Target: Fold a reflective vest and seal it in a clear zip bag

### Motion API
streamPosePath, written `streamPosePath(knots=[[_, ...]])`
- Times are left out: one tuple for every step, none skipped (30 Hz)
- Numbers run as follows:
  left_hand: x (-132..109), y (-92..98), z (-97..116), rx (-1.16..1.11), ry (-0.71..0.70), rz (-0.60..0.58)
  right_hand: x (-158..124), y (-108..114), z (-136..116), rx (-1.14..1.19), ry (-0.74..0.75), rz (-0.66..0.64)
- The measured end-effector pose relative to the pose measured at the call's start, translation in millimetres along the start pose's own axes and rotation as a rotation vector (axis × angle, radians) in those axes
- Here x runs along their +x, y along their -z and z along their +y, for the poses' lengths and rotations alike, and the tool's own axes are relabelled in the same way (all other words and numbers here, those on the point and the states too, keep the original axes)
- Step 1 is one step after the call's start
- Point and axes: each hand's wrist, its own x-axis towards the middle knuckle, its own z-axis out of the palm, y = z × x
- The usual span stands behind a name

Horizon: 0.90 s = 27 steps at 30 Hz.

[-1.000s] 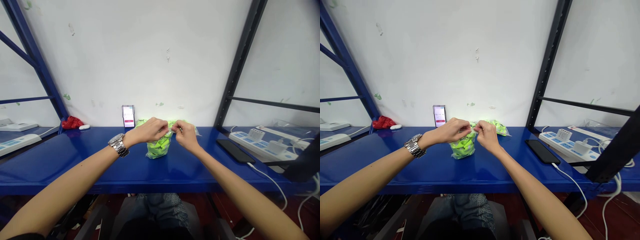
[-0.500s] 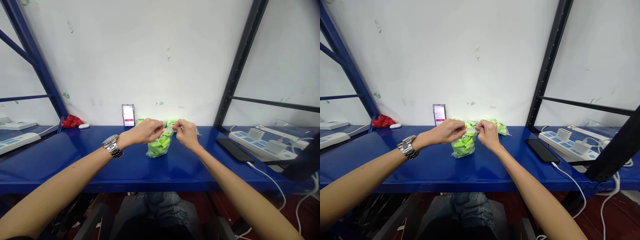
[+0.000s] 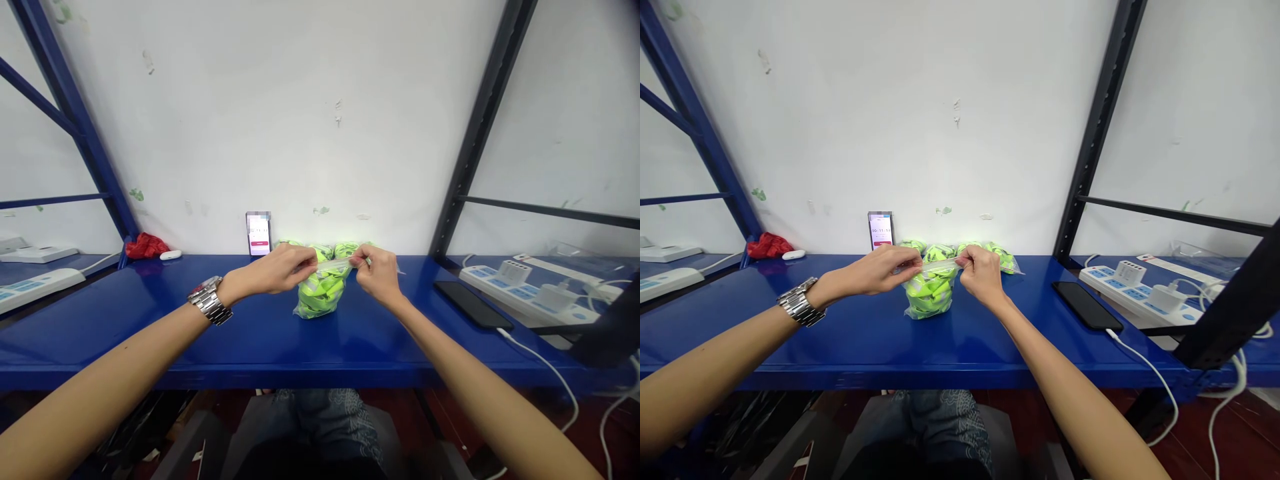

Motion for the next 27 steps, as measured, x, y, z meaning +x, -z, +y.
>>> streamPosePath(knots=[[0,-1.3,0,0.020,-0.012,0.005,0,0,0,0.000,-0.004,0.000],[0,-3.2,-1,0.040,-0.026,0.014,-1,0,0,0.000,-0.007,0.000],[0,-5.3,-2,0.060,-0.040,0.024,-1,1,1,0.002,-0.010,0.001],[0,-7.4,-2,0.078,-0.051,0.034,-1,1,1,0.003,-0.012,0.003],[0,-9.3,-3,0.093,-0.060,0.045,-2,1,1,0.004,-0.012,0.003],[0,-10.9,-3,0.106,-0.064,0.054,-2,1,1,0.004,-0.012,0.002],[0,-11.9,-3,0.117,-0.065,0.059,-2,2,1,0.003,-0.014,-0.001],[0,-12.5,-3,0.125,-0.064,0.063,-2,2,1,0.002,-0.018,-0.005],[-1,-12.5,-3,0.127,-0.062,0.063,-2,2,2,0.002,-0.025,-0.008],[-2,-12.1,-3,0.122,-0.060,0.060,-2,2,2,0.002,-0.033,-0.009],[-3,-11.2,-3,0.110,-0.057,0.052,-2,2,2,0.004,-0.040,-0.008],[-4,-10.0,-2,0.092,-0.054,0.038,-2,2,3,0.006,-0.046,-0.006],[-5,-8.3,-1,0.072,-0.053,0.021,-3,2,3,0.008,-0.050,-0.003],[-7,-6.4,0,0.052,-0.051,0.000,-3,3,3,0.010,-0.052,-0.003],[-9,-4.3,1,0.035,-0.050,-0.021,-3,3,3,0.010,-0.051,-0.004],[-11,-2.2,1,0.022,-0.048,-0.042,-3,3,4,0.009,-0.049,-0.007],[-13,-0.2,2,0.014,-0.044,-0.060,-4,4,4,0.007,-0.048,-0.009],[-15,1.5,2,0.009,-0.038,-0.077,-4,4,4,0.005,-0.047,-0.010],[-17,2.8,2,0.009,-0.029,-0.091,-4,4,4,0.005,-0.046,-0.009],[-19,3.5,2,0.016,-0.016,-0.098,-4,4,4,0.005,-0.047,-0.006],[-20,3.6,2,0.032,-0.001,-0.098,-4,4,4,0.006,-0.049,0.000],[-21,3.1,1,0.059,0.013,-0.094,-5,3,4,0.009,-0.050,0.008],[-22,2.3,1,0.097,0.020,-0.085,-5,3,3,0.011,-0.049,0.014],[-23,1.1,0,0.144,0.019,-0.075,-5,3,3,0.013,-0.048,0.018],[-23,-0.1,0,0.195,0.014,-0.067,-5,3,2,0.015,-0.045,0.019],[-23,-1.3,0,0.243,0.006,-0.063,-6,3,2,0.015,-0.043,0.017],[-23,-2.3,0,0.281,-0.003,-0.060,-6,3,2,0.016,-0.042,0.014]])
